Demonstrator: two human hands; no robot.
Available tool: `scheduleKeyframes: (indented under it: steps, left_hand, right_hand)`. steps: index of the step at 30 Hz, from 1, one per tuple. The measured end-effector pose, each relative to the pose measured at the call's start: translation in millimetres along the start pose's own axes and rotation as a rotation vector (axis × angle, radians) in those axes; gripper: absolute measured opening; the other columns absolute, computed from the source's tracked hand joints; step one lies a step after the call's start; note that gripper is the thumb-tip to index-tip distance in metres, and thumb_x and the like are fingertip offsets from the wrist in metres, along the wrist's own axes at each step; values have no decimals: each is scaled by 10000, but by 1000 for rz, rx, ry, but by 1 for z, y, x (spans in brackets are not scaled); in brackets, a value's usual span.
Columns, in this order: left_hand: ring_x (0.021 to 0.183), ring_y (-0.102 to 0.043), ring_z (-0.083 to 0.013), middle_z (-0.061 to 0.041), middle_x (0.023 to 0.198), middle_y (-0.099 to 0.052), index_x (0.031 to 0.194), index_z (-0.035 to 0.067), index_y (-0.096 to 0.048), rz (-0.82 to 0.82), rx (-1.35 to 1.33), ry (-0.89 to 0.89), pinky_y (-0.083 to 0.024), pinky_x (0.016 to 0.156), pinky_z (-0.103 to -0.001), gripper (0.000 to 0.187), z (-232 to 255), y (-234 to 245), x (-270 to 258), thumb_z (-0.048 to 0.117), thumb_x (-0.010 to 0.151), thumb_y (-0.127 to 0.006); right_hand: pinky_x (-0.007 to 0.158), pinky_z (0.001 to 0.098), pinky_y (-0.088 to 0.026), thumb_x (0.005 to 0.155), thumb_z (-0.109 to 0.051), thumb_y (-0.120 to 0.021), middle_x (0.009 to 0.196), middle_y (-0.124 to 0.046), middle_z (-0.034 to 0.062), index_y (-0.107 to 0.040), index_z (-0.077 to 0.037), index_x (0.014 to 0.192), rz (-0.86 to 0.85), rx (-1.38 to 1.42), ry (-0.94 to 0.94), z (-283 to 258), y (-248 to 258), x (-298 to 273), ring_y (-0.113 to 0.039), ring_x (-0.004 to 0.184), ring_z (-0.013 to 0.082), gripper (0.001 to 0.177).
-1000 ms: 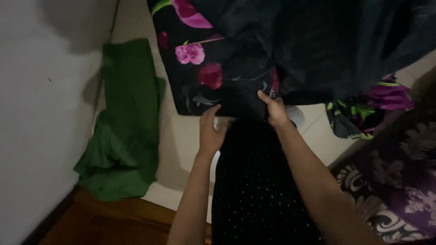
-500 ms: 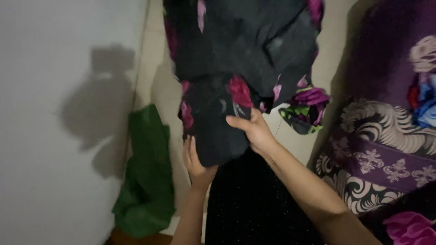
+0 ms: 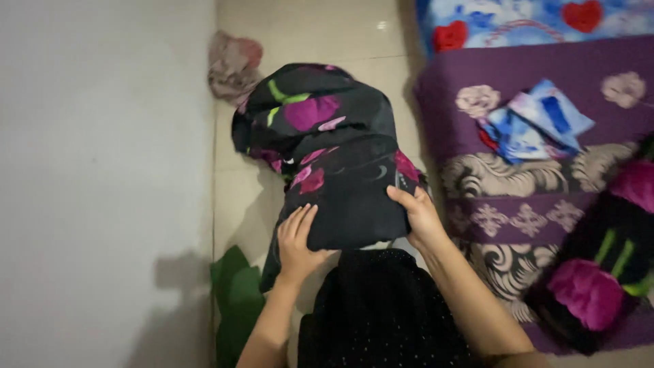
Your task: The person sits on the floor and inserts a white pillow into a blue floral pillowcase. They align the corners, push the pillow inside, and smooth the case. The person then folds a black floral cloth and places it on top of the finished pillow.
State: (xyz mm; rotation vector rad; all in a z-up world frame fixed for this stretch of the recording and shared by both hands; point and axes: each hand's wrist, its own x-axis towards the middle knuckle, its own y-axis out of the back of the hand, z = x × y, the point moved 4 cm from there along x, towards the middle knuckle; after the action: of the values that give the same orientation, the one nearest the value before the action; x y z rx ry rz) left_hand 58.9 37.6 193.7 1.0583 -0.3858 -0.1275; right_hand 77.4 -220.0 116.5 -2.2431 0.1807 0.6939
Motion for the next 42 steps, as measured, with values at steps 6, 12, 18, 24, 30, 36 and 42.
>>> scheduleKeyframes:
  steps: [6,12,18,24,30,36,42]
  left_hand:
    - [1039,-655,-344,-142,1086,-710,1235,79,-705,-85,86,-215,-492,937,-461,685,82,-4,83,96,551,-714]
    - [906,-674,-319,-120,933,-709,1105,62,-728,-175,196,-471,-514,831,-445,550,214,-12,172,85,555,-719]
    - [836,-673,-306,-103,847,-693,1078,117,-751,-307,359,-628,-524,773,-439,508,322,-47,229,115,571,-777]
    - [780,-712,-304,-93,799,-724,892,144,-747,-443,430,-839,-553,709,-446,286,368,-156,254,151,610,-795]
    - [711,-729,-315,-112,740,-727,779,155,-757,-677,340,-1059,-566,617,-448,141,417,-262,248,186,642,-760]
    - [856,-695,-297,-57,825,-696,903,124,-744,-514,-97,-1137,-505,752,-468,155,416,-297,254,70,762,-708]
    - [916,-646,-322,-79,925,-680,917,118,-709,-453,-290,-923,-496,827,-465,154,376,-317,262,65,774,-690]
  right_hand:
    - [865,394,-584,941,-254,-660,1100,-741,107,-661,-6,1204,31,178,-15,-77,54,-27,-721,973,233,361]
    - [920,407,-566,975,-306,-619,1152,-732,114,-648,-10,1257,-55,380,-25,-142,136,-47,-705,1013,229,409]
    - [839,433,-548,950,-423,-577,1059,-727,82,-650,-97,1201,155,313,-55,-200,212,-63,-696,939,227,418]
    - [967,359,-509,1008,-402,-713,1125,-735,67,-697,-45,1230,435,-485,429,-203,335,-63,-674,1045,219,421]
    - [872,459,-494,760,-391,-850,1105,-666,239,-634,58,1247,475,-1251,980,-267,227,-136,-638,1044,410,696]
    - [668,458,-505,825,-341,-895,795,-670,178,-694,-29,940,712,-1191,632,-229,310,-75,-679,754,371,389]
    - [658,324,-498,934,-146,-792,806,-712,95,-759,-37,1073,701,-907,696,-236,366,-86,-596,695,132,180]
